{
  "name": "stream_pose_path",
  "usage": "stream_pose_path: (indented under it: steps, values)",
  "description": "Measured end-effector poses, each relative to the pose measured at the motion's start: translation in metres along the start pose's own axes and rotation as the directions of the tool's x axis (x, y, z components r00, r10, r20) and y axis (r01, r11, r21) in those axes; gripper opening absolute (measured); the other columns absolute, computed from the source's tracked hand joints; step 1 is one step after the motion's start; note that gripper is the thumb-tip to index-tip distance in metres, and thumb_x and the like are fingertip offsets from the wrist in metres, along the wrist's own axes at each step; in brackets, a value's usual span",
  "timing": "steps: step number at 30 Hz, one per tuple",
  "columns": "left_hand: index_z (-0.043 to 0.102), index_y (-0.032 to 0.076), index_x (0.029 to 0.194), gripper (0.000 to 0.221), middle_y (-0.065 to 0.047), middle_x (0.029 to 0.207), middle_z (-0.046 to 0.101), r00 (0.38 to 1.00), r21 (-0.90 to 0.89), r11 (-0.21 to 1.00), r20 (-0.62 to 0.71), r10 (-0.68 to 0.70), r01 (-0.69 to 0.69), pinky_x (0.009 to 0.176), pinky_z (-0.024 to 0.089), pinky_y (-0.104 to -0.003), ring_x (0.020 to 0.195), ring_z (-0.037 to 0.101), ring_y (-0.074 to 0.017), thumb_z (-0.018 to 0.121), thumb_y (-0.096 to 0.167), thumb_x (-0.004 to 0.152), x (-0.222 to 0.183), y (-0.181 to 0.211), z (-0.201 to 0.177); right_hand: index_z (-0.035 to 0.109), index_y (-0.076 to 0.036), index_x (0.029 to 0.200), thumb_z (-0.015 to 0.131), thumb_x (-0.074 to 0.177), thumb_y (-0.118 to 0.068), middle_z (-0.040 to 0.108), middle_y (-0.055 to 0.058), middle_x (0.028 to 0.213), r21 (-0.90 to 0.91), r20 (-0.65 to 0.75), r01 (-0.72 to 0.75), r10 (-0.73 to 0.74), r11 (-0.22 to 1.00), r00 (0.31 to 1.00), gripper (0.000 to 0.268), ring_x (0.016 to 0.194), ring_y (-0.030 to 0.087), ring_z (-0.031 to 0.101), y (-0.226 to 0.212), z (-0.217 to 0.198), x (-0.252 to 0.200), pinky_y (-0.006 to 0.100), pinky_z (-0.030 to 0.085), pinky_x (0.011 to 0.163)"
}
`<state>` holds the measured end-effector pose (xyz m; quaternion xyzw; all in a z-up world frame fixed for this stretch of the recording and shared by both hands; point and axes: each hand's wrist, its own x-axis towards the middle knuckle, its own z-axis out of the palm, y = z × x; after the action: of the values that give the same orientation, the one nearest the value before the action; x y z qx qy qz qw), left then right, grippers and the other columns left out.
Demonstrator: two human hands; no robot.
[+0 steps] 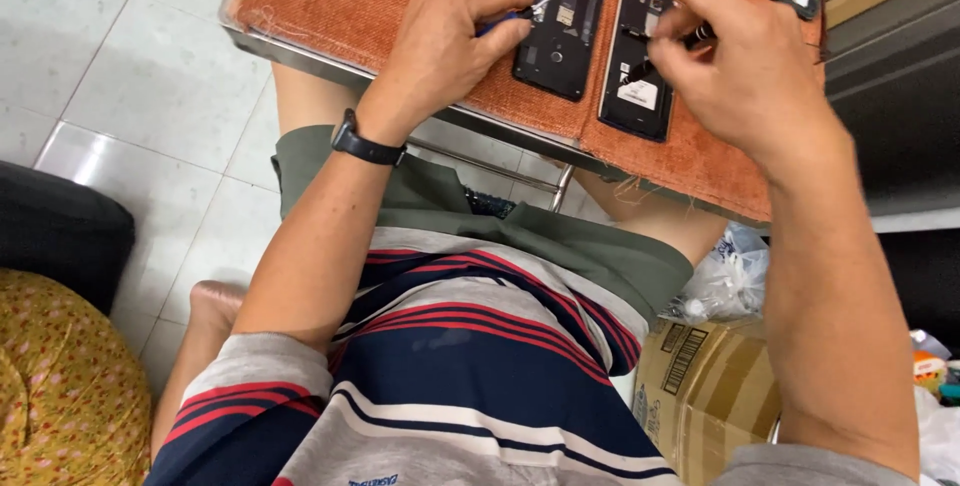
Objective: Using a precision screwdriver to remove small internal screws from a mobile phone during a repair process.
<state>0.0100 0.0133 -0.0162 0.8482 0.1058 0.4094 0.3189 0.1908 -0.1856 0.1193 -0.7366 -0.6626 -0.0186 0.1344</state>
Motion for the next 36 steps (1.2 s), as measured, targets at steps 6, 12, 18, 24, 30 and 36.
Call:
stream_pose_path:
  steps: [6,12,18,24,30,36]
  values:
    - [0.076,0.006,0.12,0.025,-0.01,0.117,0.078,1.0,-0.004,1.0,0.0,0.008,-0.008,0.088,0.059,-0.042,0.109,0.074,-0.0278,0.07,0.021,0.1,-0.001,0.002,0.0,0.076,-0.002,0.137,0.073,0.105,0.002,0.077,0.009,0.101,-0.002,-0.059,0.09,-0.09,0.996,0.994,0.033,0.075,0.019,0.063,0.015,0.012,-0.008,0.038,0.05,0.071]
    - [0.075,0.007,0.118,0.023,-0.008,0.115,0.079,0.999,0.007,0.999,-0.007,0.035,-0.035,0.081,0.058,-0.042,0.103,0.076,-0.0273,0.068,0.02,0.101,-0.001,0.002,-0.004,0.063,-0.001,0.149,0.063,0.099,0.008,0.073,0.012,0.116,0.138,0.055,0.053,-0.061,0.989,0.997,0.05,0.103,0.024,0.066,-0.006,0.001,-0.001,0.038,0.05,0.084]
    - [0.076,0.009,0.116,0.021,-0.006,0.115,0.079,0.999,0.002,0.999,-0.022,0.042,-0.042,0.081,0.056,-0.041,0.105,0.076,-0.0265,0.067,0.02,0.1,0.001,0.006,-0.002,0.075,0.001,0.136,0.073,0.104,0.001,0.078,0.012,0.115,-0.061,-0.109,0.15,-0.156,0.987,0.982,0.032,0.089,0.025,0.07,0.014,0.011,-0.005,0.041,0.053,0.083]
    - [0.076,0.01,0.116,0.02,-0.005,0.115,0.079,0.999,0.002,0.999,-0.011,0.05,-0.05,0.078,0.054,-0.041,0.104,0.075,-0.0267,0.066,0.02,0.101,-0.001,0.002,-0.002,0.072,-0.003,0.143,0.07,0.101,0.002,0.077,0.009,0.111,0.006,-0.043,0.102,-0.101,0.995,0.994,0.043,0.094,0.023,0.069,0.015,0.014,-0.009,0.039,0.051,0.079]
    - [0.076,0.009,0.116,0.02,-0.006,0.113,0.079,0.998,0.014,0.998,-0.036,0.054,-0.053,0.079,0.056,-0.04,0.102,0.076,-0.0255,0.069,0.02,0.1,0.0,0.0,-0.002,0.055,0.004,0.154,0.064,0.102,0.009,0.07,0.017,0.122,0.119,0.012,0.08,-0.082,0.99,0.997,0.052,0.095,0.026,0.068,-0.01,0.0,0.001,0.038,0.052,0.076]
    - [0.076,0.011,0.115,0.02,-0.004,0.113,0.079,0.998,0.001,0.998,-0.02,0.062,-0.062,0.075,0.054,-0.04,0.102,0.076,-0.0257,0.066,0.019,0.1,0.0,0.005,0.0,0.074,0.002,0.145,0.074,0.109,0.001,0.076,0.011,0.105,-0.067,-0.133,0.172,-0.18,0.983,0.975,0.037,0.082,0.025,0.065,0.02,0.018,-0.01,0.04,0.049,0.077]
